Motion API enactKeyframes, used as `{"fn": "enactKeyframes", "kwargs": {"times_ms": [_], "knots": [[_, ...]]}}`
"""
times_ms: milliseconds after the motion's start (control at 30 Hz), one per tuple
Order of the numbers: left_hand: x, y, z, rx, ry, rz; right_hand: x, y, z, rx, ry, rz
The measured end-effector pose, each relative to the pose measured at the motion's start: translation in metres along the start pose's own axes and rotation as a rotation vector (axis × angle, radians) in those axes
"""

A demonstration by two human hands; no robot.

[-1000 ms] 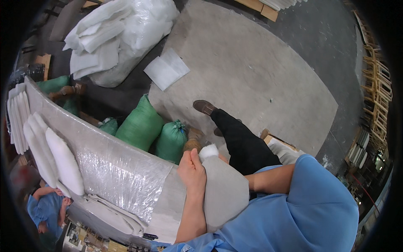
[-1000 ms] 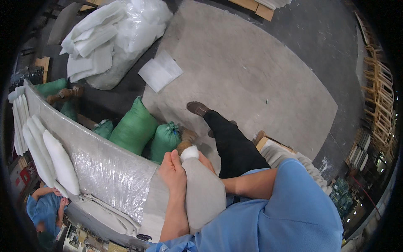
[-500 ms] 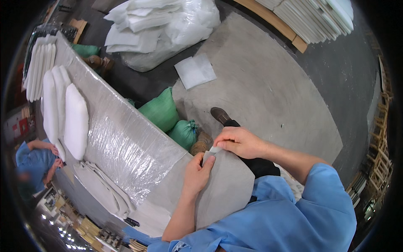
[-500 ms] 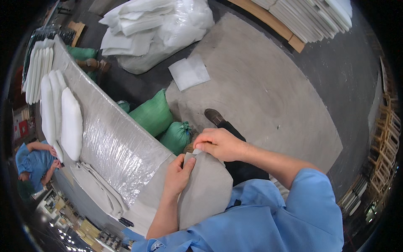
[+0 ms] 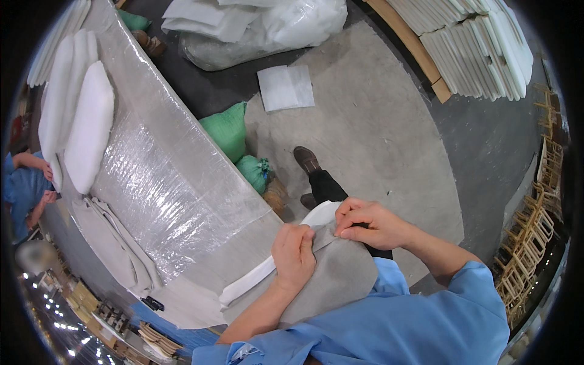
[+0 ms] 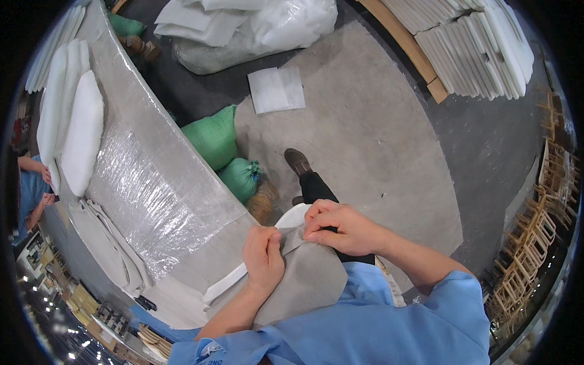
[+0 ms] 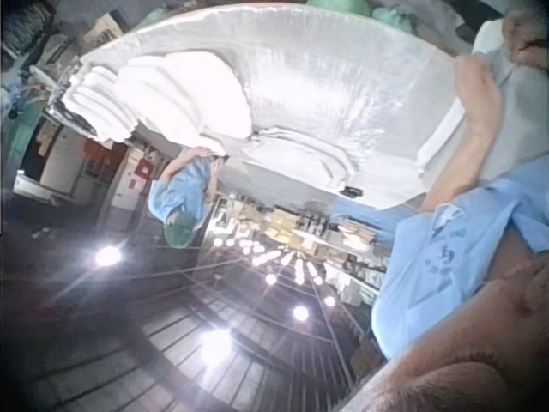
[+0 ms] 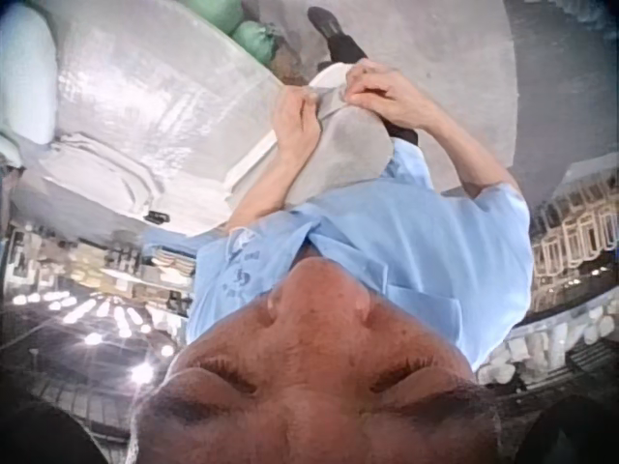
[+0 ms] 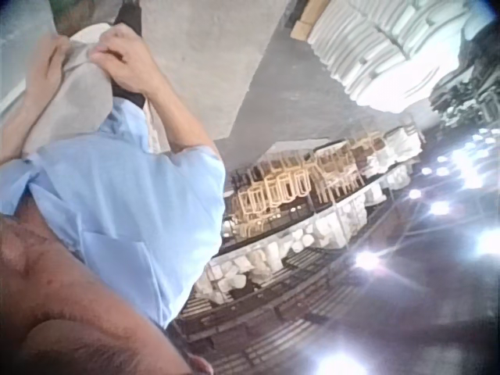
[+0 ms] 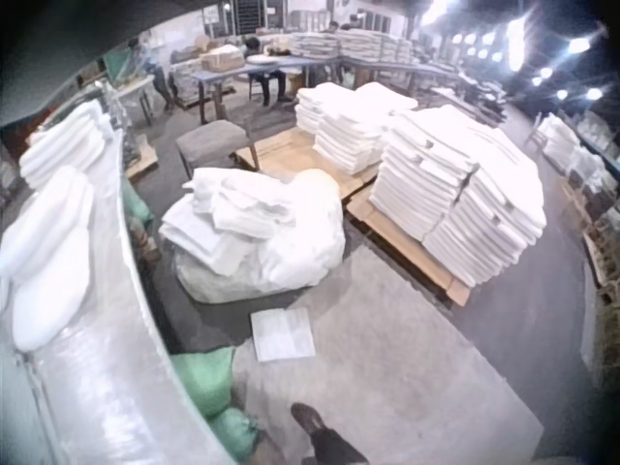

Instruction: The person inserts white foam cushions into grey fabric covers at a workbench, then places the finished cushions onto a nearby stack. The process is repeated for multiple cushions.

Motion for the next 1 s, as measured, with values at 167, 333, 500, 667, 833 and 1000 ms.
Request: {"fn": "enactKeyframes", "kwargs": {"times_ms": [167, 333, 500, 667, 833, 1000], "knots": [[0.007, 0.003, 0.008, -0.229, 0.016, -0.088, 0.006, -0.002, 0.008, -0.037, -0.141, -0.039], [0.009, 0.005, 0.012, -0.240, 0.046, -0.110, 0.011, -0.014, -0.002, -0.193, -0.146, -0.080], [0.008, 0.000, 0.008, -0.088, 0.105, -0.058, 0.023, -0.043, 0.006, -0.179, 0.021, -0.258], [0.010, -0.017, 0.007, 0.309, 0.243, -0.090, 0.027, -0.075, -0.019, -0.302, 0.298, -0.520], [0.005, -0.008, 0.023, -0.073, 0.023, -0.133, 0.010, -0.071, -0.021, -0.122, 0.569, -0.547], [-0.003, 0.008, 0.027, -0.280, -0.058, -0.180, -0.004, -0.049, -0.022, 0.030, 0.687, -0.401]]}}
Point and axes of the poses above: each hand's wrist, its own y-axis away from the middle knuckle, its own x-axis out of the back of the hand, z = x × y, the point moved 1 cm from there along -y, towards the middle knuckle, and after that the axes turned 5 degrees about y, right-handed, at the moved point
